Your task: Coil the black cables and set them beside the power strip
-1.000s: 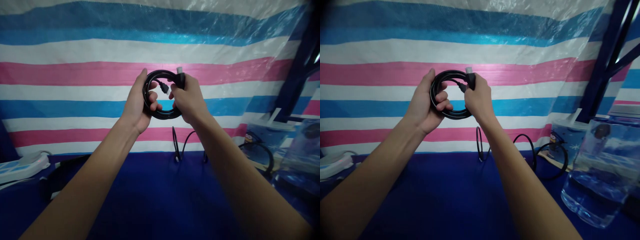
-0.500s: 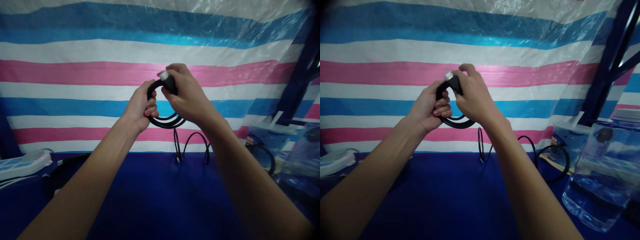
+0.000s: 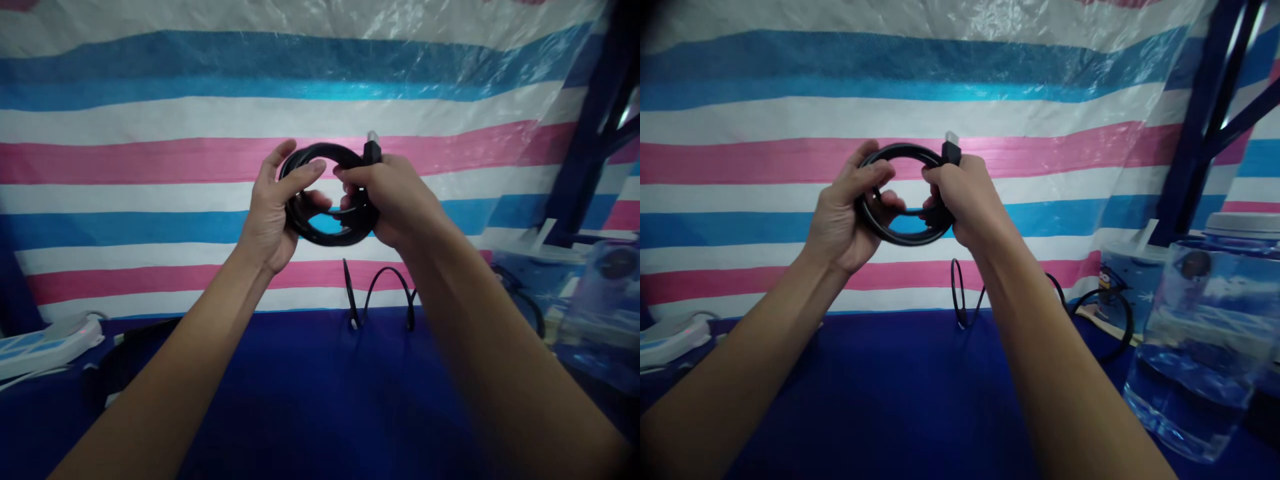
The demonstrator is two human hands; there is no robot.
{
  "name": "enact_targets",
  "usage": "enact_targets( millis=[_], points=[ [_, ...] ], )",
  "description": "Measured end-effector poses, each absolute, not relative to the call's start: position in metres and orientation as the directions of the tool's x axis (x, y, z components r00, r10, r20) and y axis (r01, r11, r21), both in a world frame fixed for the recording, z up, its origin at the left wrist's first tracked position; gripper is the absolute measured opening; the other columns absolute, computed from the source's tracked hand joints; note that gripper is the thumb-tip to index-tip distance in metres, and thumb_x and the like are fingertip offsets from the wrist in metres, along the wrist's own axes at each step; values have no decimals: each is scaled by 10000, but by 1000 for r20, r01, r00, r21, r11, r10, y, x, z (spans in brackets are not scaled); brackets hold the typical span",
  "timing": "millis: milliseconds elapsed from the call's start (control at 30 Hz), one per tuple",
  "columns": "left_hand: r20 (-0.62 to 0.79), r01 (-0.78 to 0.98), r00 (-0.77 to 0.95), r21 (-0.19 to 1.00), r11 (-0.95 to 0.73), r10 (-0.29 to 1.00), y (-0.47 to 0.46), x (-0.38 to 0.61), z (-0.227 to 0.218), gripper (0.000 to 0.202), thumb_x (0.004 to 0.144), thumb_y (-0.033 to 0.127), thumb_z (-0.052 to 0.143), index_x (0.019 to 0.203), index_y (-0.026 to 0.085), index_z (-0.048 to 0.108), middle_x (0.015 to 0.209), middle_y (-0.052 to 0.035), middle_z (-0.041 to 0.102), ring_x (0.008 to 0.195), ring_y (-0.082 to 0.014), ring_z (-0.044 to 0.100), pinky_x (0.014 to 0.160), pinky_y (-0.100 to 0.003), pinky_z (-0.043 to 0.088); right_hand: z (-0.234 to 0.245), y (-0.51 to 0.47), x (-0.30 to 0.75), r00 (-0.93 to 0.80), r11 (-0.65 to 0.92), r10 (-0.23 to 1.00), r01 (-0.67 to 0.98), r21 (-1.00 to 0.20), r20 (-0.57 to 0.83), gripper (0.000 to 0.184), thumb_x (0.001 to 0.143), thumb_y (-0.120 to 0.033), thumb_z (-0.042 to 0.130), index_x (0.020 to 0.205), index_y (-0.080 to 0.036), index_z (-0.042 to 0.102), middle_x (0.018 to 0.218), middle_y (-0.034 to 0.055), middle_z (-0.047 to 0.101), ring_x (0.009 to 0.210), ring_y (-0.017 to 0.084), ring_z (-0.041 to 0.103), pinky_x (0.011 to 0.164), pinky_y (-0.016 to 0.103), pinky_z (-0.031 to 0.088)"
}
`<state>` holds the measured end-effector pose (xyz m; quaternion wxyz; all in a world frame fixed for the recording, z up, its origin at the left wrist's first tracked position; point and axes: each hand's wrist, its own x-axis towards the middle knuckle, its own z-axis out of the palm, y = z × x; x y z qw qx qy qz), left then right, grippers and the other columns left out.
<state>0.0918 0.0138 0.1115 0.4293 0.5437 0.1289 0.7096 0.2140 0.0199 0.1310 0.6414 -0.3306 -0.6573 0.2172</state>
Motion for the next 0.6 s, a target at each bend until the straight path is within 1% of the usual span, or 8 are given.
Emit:
enact_targets(
  millis=[67,100,167,233,300,433,500,600],
  points=[
    [647,-498,-56,642,-583,761,8,97,113,95,828,246,573,921,262,566,631,73,541,446,-35,508,542,-171,441,131,23,213,136,661,736,72,-747,664,114,711,-125,537,632,-163,463,563,1,449,496,109,495,462,252,399],
    [638,-513,-51,643,-569,768,6,99,114,55,863,278,528,896,252,563,582,76,506,409,-28,469,520,-167,428,130,25,213,127,660,738,71,-748,663,112,707,-128,543,637,-161,462,567,-1,444,495,103,485,463,250,394],
    [621,-543,-34,646,-536,783,3,99,117,191,909,356,436,819,229,547,461,89,366,314,-24,316,425,-166,355,129,25,215,18,678,730,109,-727,683,102,704,-149,572,661,-158,479,565,-2,450,496,100,471,453,243,377],
    [592,-563,-30,656,-503,806,4,94,119,307,920,421,382,733,215,511,398,97,206,281,-35,173,353,-184,256,128,23,215,-126,716,698,118,-688,705,103,697,-172,608,734,-160,512,567,-8,460,503,106,472,440,237,365],
    [552,-579,-59,660,-479,831,7,87,121,350,909,445,394,661,206,458,383,96,123,285,-44,108,329,-201,190,126,19,212,-222,756,648,78,-649,728,174,691,-186,626,836,-175,530,582,-21,461,509,110,475,426,231,360],
    [469,-632,-159,627,-455,869,14,77,120,385,888,486,407,630,200,424,384,91,102,306,-45,91,320,-206,167,121,15,198,-253,769,627,51,-637,737,274,691,-246,633,934,-217,509,605,-39,470,482,101,449,388,219,330],
    [434,-651,-203,609,-452,878,17,78,118,433,878,547,368,624,201,425,392,87,110,312,-44,106,316,-205,184,117,18,190,-217,755,646,42,-654,732,241,715,-269,598,925,-216,492,600,-35,484,478,102,454,382,217,326],
    [441,-680,-192,584,-442,877,18,82,118,484,851,597,368,576,199,355,401,82,122,315,-43,190,333,-179,266,113,27,183,-103,751,654,-29,-659,750,198,751,-244,522,941,-206,481,575,-41,455,508,106,490,440,220,390]
  ],
)
